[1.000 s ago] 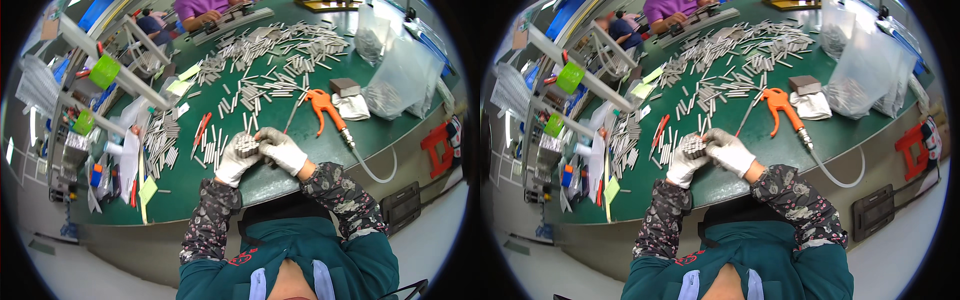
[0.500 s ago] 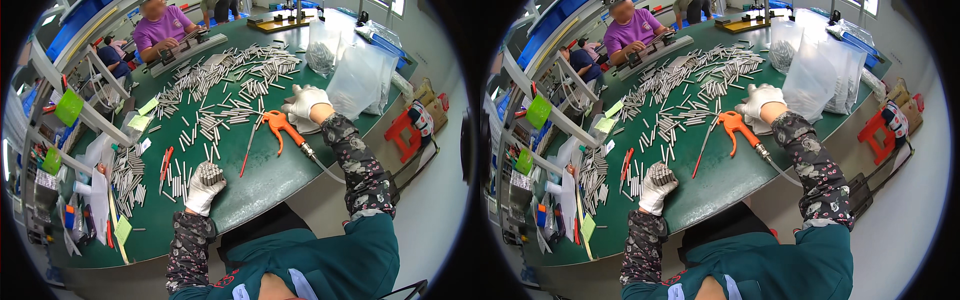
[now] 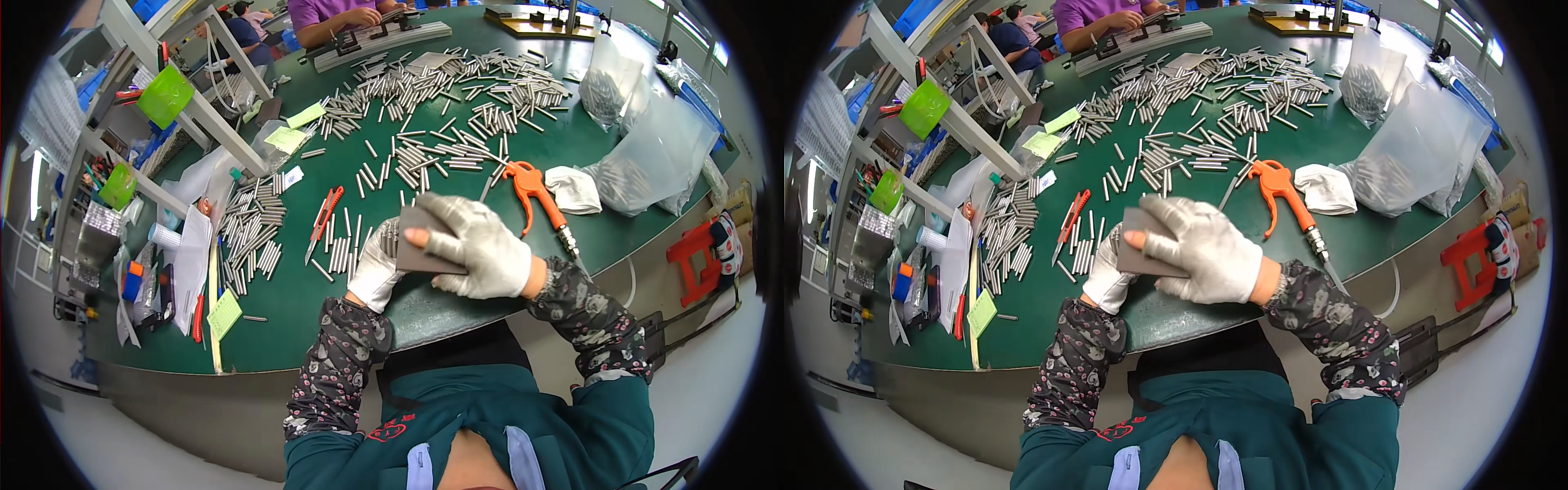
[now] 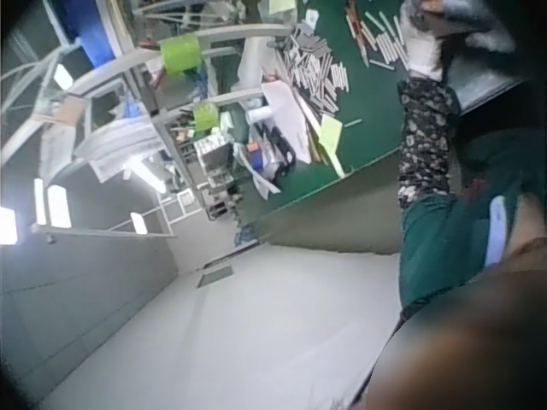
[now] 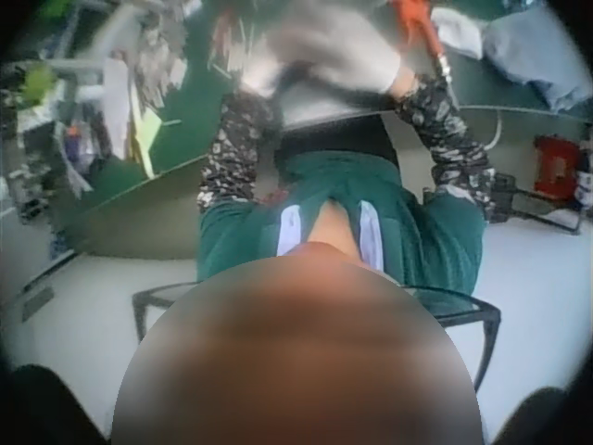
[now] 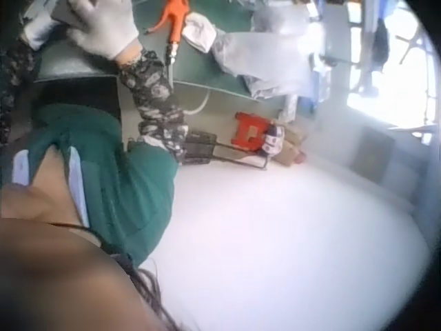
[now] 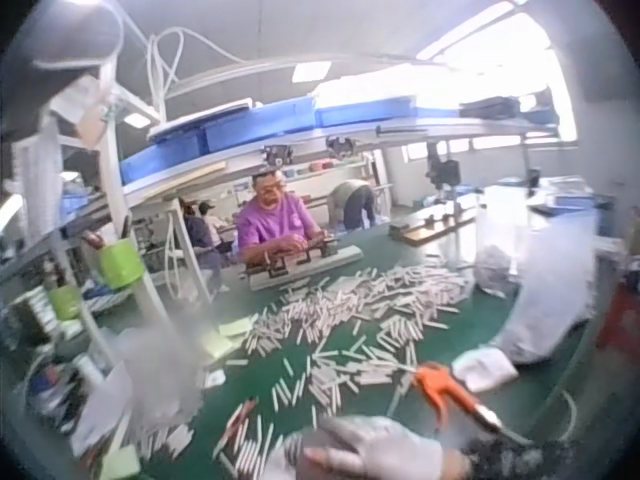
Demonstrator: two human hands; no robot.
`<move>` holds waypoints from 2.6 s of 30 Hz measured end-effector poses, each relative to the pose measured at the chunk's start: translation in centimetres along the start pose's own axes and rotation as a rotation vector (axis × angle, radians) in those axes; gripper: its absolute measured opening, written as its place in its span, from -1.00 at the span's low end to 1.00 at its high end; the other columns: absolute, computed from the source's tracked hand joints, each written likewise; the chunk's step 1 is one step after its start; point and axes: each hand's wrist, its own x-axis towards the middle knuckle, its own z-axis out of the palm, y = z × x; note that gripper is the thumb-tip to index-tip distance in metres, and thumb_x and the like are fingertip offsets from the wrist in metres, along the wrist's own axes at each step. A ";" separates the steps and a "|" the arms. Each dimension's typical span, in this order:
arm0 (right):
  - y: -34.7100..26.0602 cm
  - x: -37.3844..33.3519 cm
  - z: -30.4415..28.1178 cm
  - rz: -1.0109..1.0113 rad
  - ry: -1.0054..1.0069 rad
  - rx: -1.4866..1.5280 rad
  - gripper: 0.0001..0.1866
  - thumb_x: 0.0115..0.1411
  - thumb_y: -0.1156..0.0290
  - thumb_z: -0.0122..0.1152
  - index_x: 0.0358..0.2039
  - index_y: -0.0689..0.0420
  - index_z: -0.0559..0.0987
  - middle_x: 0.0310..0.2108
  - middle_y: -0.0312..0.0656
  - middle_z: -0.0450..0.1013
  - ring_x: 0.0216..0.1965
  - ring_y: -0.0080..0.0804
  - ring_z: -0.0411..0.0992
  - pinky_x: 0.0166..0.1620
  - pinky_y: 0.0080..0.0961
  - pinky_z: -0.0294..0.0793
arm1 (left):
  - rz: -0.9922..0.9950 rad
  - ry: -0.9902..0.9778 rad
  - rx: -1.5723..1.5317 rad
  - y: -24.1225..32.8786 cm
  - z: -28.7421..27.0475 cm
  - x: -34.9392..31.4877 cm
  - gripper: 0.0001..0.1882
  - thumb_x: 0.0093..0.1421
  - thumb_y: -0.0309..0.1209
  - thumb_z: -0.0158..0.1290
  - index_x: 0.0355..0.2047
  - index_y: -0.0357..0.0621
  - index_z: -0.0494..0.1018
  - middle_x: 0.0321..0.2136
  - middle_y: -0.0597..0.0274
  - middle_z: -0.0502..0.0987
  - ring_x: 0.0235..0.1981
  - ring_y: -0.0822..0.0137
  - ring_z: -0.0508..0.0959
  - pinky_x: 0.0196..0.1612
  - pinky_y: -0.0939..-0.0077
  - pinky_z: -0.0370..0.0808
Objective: The recorder bundles small metal pins together and uses an abrasive block to polish their ends.
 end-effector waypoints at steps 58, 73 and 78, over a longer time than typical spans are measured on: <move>0.5 0.0 1.3 0.235 0.135 -0.205 -0.52 -0.23 0.30 0.11 -0.18 0.05 0.42 -0.15 0.11 0.22 -0.22 -0.08 0.27 -0.17 -0.29 0.27 | -0.188 -0.105 -0.120 1.6 -0.4 -0.5 -0.47 -0.24 -0.71 0.10 -0.19 -0.16 0.25 -0.32 0.34 0.39 -0.27 0.50 0.39 -0.20 0.63 0.36; -1.6 -0.5 2.6 0.347 0.165 -0.086 -0.49 -0.19 0.24 0.10 -0.14 0.07 0.39 -0.12 0.13 0.20 -0.14 0.01 0.21 -0.09 -0.26 0.21 | -0.035 -0.080 -0.138 0.4 0.1 -0.4 -0.47 -0.19 -0.40 0.21 -0.18 -0.09 0.26 -0.35 0.38 0.41 -0.41 0.56 0.41 -0.50 0.76 0.38; -1.8 -0.3 1.9 0.308 0.194 -0.102 -0.50 -0.20 0.25 0.09 -0.16 0.07 0.40 -0.16 0.09 0.22 -0.19 -0.02 0.24 -0.14 -0.25 0.24 | -0.026 -0.036 -0.151 0.3 0.4 -0.1 -0.51 -0.24 -0.49 0.22 -0.24 -0.06 0.29 -0.43 0.42 0.42 -0.56 0.60 0.39 -0.64 0.78 0.31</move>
